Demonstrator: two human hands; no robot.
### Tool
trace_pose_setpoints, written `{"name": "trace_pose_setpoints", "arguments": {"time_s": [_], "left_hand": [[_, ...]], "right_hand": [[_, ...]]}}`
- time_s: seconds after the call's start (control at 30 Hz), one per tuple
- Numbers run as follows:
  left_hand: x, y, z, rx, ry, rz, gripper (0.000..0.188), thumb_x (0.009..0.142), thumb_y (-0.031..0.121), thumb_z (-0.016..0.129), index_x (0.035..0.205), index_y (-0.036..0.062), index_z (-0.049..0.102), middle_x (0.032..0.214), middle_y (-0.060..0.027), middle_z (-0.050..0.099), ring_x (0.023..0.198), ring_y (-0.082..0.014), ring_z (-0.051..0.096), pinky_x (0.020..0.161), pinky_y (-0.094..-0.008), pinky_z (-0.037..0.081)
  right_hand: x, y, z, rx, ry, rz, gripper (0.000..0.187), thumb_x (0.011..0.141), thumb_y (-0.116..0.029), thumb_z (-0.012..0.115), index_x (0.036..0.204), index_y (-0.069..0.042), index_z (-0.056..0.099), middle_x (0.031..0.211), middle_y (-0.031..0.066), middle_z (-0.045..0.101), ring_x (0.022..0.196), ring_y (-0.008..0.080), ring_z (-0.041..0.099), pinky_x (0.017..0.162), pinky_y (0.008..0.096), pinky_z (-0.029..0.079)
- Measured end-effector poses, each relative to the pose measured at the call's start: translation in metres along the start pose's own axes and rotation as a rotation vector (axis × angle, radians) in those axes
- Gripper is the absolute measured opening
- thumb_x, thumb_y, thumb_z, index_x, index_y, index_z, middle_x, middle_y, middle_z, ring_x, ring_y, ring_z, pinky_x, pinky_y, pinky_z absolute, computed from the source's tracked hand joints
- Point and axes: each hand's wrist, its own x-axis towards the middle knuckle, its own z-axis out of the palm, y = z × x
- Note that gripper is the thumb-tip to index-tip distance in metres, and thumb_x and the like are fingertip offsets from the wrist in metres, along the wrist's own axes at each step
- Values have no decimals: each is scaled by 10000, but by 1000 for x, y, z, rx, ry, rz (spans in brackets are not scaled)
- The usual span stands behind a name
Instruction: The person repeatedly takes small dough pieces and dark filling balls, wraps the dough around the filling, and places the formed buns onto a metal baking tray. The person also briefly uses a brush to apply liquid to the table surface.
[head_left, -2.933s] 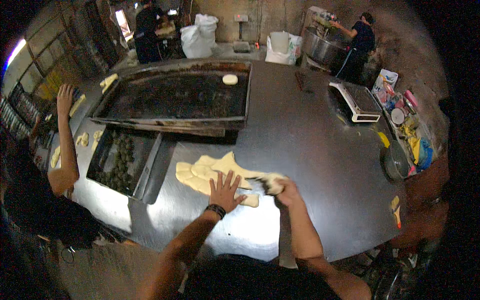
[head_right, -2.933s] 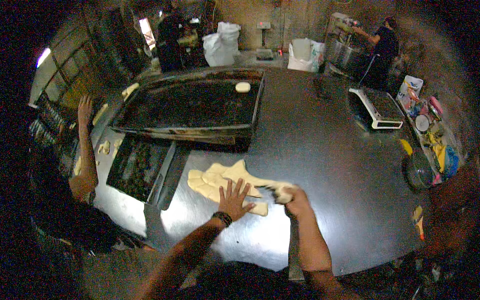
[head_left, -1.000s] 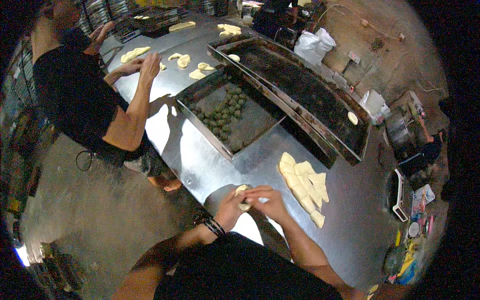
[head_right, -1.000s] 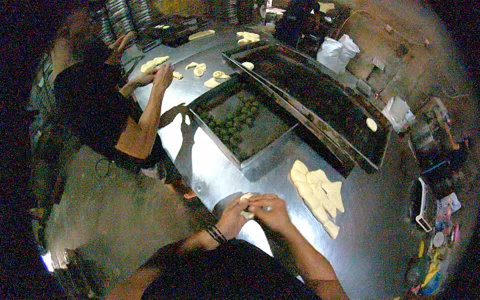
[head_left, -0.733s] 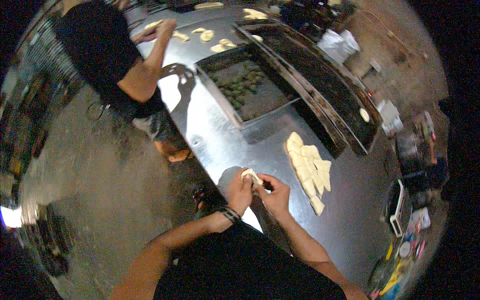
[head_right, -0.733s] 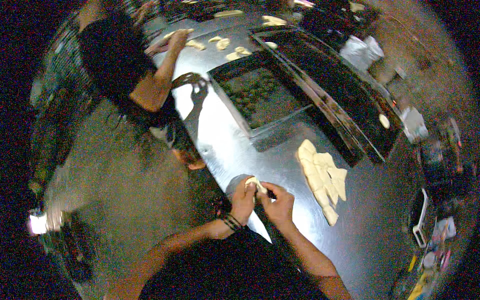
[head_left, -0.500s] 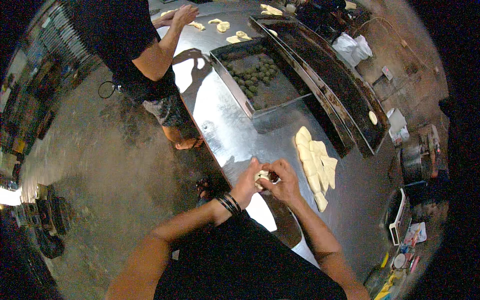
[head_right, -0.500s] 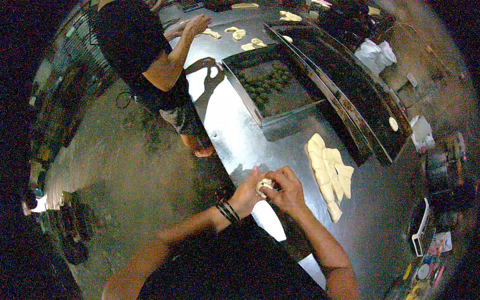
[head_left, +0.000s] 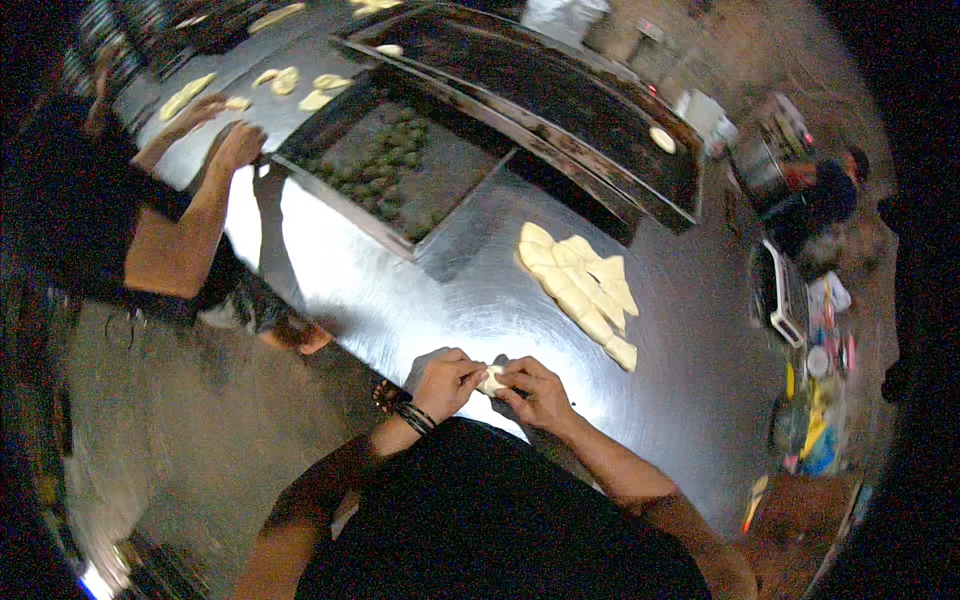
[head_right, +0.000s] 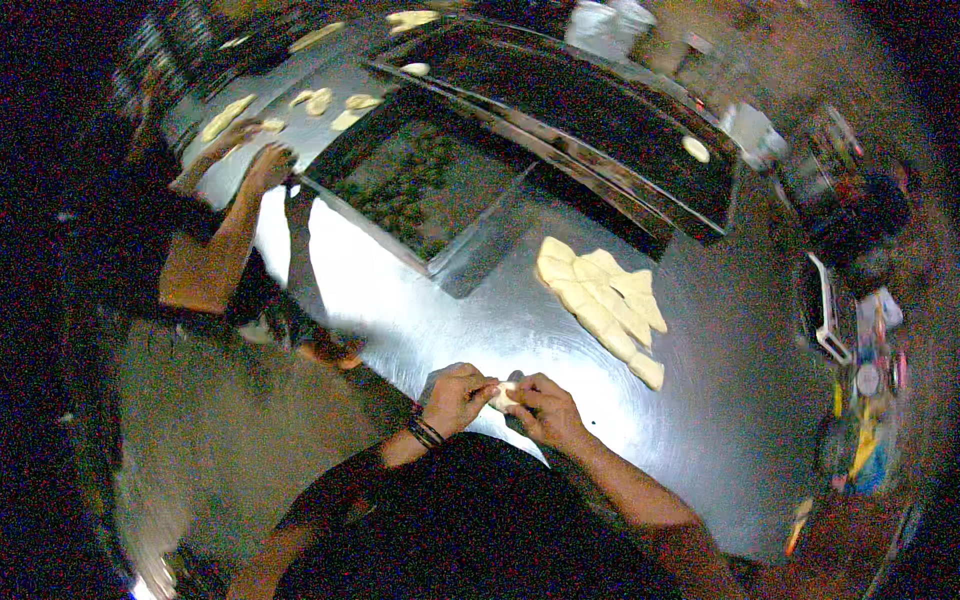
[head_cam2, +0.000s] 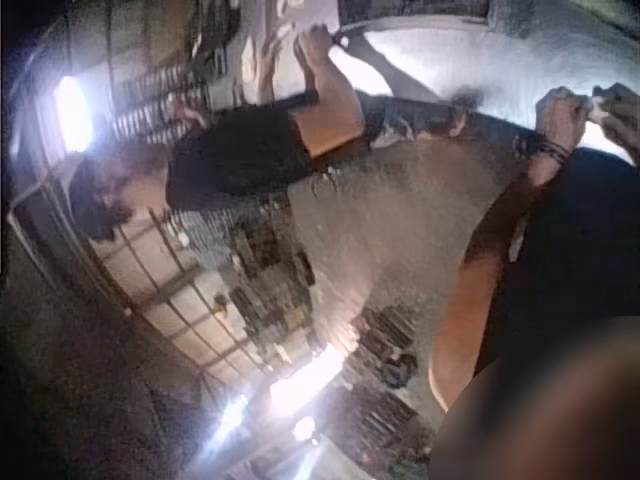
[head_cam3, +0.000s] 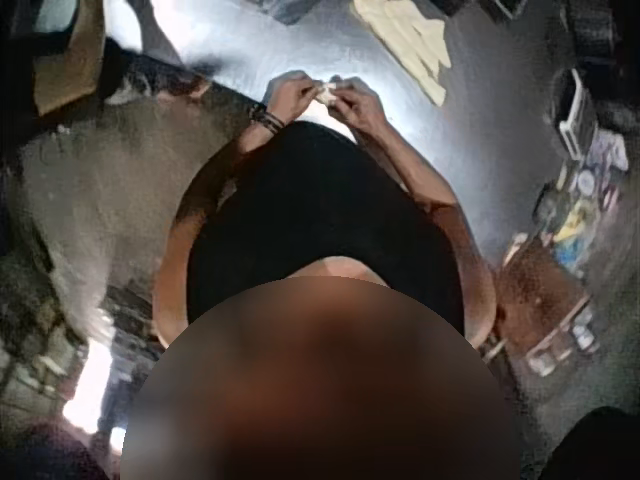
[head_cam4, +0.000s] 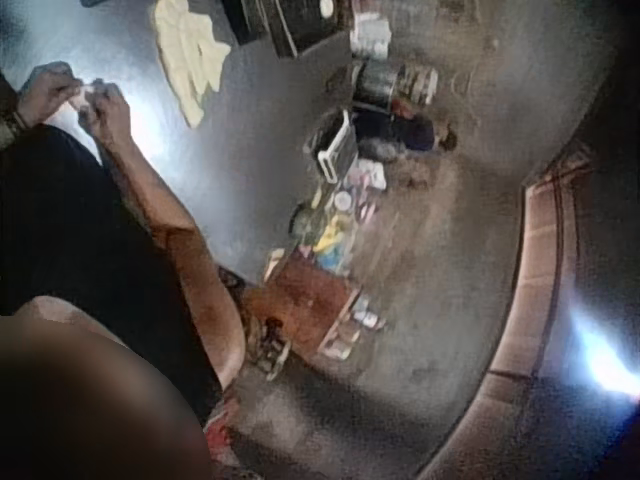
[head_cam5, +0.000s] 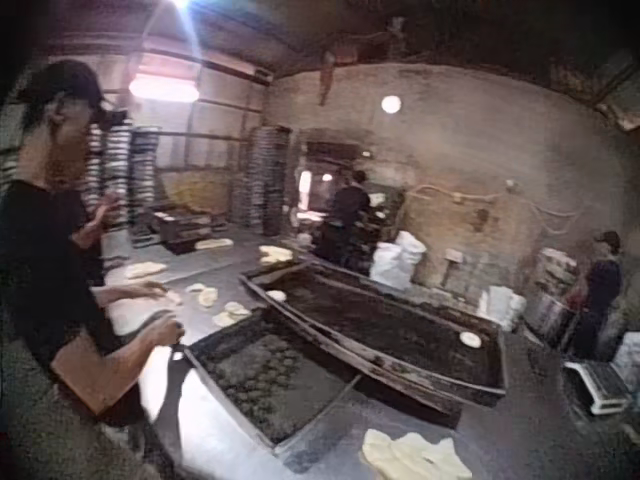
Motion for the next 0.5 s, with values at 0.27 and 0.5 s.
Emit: {"name": "trace_pose_setpoints", "arguments": {"time_s": [0.27, 0.5], "left_hand": [[28, -6, -27, -245, -208, 70, 183, 781, 49, 640, 960, 51, 679, 931, -125, 662, 854, -270, 652, 754, -331, 541], [17, 0, -15, -236, -46, -71, 269, 800, 91, 694, 1058, 28, 648, 1134, -130, 615, 1004, -216, 626, 843, -309, 530]], "right_hand": [[59, 20, -4, 538, -471, 516, 152, 784, -86, 676, 893, -62, 572, 671, 42, 579, 573, 149, 592, 545, 297, 497], [24, 33, 10, 452, 24, 385, 250, 720, -57, 711, 955, -26, 632, 849, 88, 613, 761, 159, 610, 643, 270, 493]]}}
